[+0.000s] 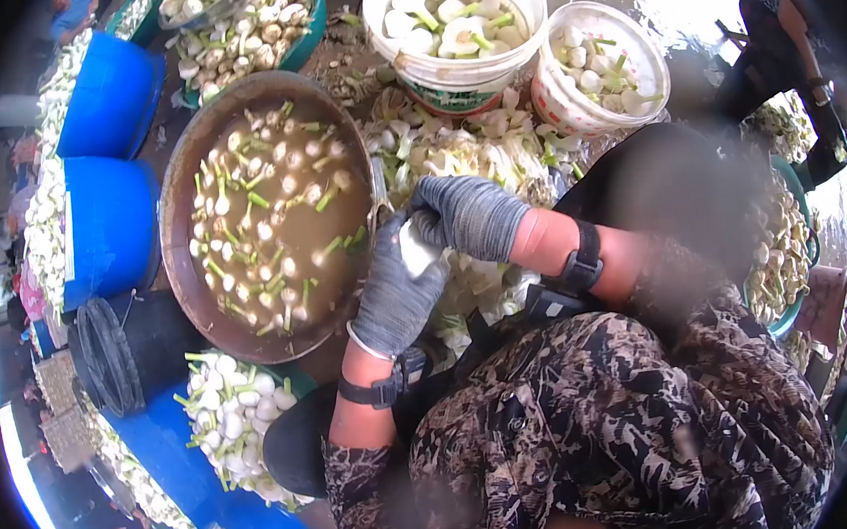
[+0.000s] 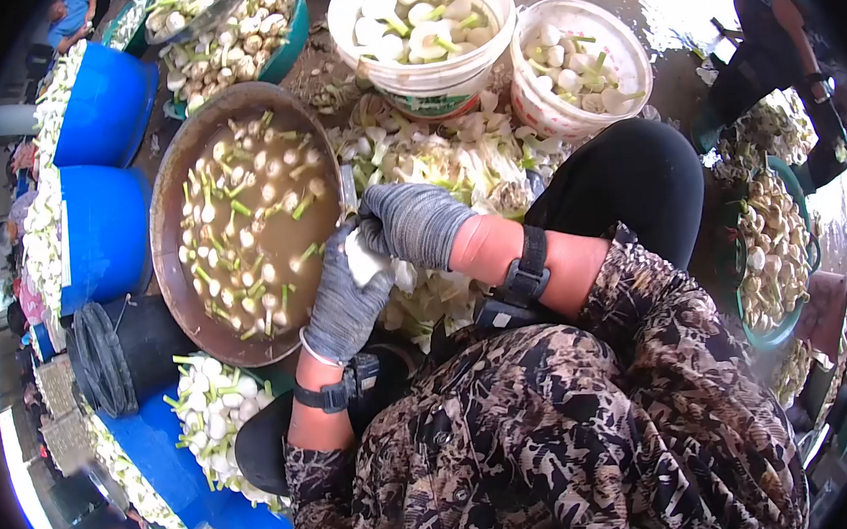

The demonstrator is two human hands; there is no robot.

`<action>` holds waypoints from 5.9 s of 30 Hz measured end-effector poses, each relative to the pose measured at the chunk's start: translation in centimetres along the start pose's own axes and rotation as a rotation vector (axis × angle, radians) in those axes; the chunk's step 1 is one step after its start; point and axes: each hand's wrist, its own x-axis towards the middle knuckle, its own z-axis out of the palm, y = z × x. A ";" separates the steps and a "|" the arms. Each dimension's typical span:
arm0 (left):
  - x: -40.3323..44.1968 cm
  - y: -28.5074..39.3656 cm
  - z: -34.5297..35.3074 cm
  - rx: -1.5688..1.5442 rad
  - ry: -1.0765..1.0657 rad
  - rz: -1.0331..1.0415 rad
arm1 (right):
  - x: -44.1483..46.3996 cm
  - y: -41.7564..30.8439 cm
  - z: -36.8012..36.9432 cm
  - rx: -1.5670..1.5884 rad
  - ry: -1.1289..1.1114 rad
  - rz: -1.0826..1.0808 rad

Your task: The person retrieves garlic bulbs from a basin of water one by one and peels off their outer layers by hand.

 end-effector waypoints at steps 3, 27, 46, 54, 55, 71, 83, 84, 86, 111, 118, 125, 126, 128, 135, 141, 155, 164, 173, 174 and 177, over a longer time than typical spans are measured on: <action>0.4 -0.6 0.3 0.148 0.063 0.160 | -0.3 0.3 0.3 0.029 0.078 0.012; 18.7 0.2 -3.0 -0.529 -0.012 0.041 | 0.2 3.8 -0.1 -0.185 -0.380 0.192; 14.0 -26.4 -7.2 -0.946 0.249 -0.900 | 1.6 2.2 1.0 -0.200 -0.534 0.129; 8.7 -20.2 -10.6 -1.114 0.489 -0.502 | 1.0 0.7 0.0 -0.255 -0.465 0.081; 7.5 -18.0 -10.6 -1.121 0.437 -0.429 | 1.2 0.6 -0.1 -0.309 -0.408 0.068; 1.7 -0.3 -0.6 -0.326 0.230 -0.071 | -0.8 -1.5 -2.4 -0.179 0.366 -0.202; 0.6 0.2 -0.7 -1.040 0.123 -0.030 | 2.1 5.3 -2.8 -0.122 0.419 0.217; 0.5 0.5 -0.9 -1.097 0.127 -0.039 | 1.8 4.8 -3.9 -0.143 0.324 0.308; 0.6 0.2 -1.3 -1.211 0.101 -0.083 | 1.4 5.8 -3.6 -0.219 0.410 0.181; 1.8 -1.0 -0.6 -0.311 -0.115 -0.007 | -0.5 0.6 -1.5 0.428 0.023 -0.102; 1.3 0.5 -0.1 -0.336 -0.147 -0.054 | -0.3 0.7 -1.2 0.147 0.016 -0.127; 0.8 -0.5 -1.0 -0.073 -0.005 0.034 | -0.4 0.7 -1.6 0.672 0.008 -0.036; 1.1 -0.7 -1.5 -0.034 -0.002 0.047 | -0.6 0.5 -2.3 0.496 -0.032 -0.040; 1.0 -0.5 -1.7 -0.044 -0.025 0.052 | -0.5 0.2 -2.4 0.394 -0.073 -0.047; 1.0 -0.6 -1.5 -0.009 -0.072 0.028 | -0.8 0.3 -1.8 0.198 -0.048 -0.072; 1.3 1.6 -0.2 0.236 0.007 0.215 | 0.5 2.2 -0.1 0.248 -0.022 0.166; 2.6 -0.9 0.4 -0.535 0.114 -0.096 | 0.2 2.4 -0.7 0.531 -0.041 0.337; 2.5 -2.4 1.7 -0.838 0.118 -0.032 | 0.8 9.9 -1.9 0.268 0.485 0.194; 15.6 3.6 -1.5 -1.008 0.120 0.118 | 0.9 5.2 0.1 -0.133 -0.276 0.361; 15.7 3.5 -1.9 -0.707 0.237 0.221 | 0.9 4.5 -0.1 -0.148 -0.325 0.343; 17.1 -4.5 -6.7 -0.074 0.465 -0.011 | 1.6 2.9 -0.6 -0.163 -0.408 0.331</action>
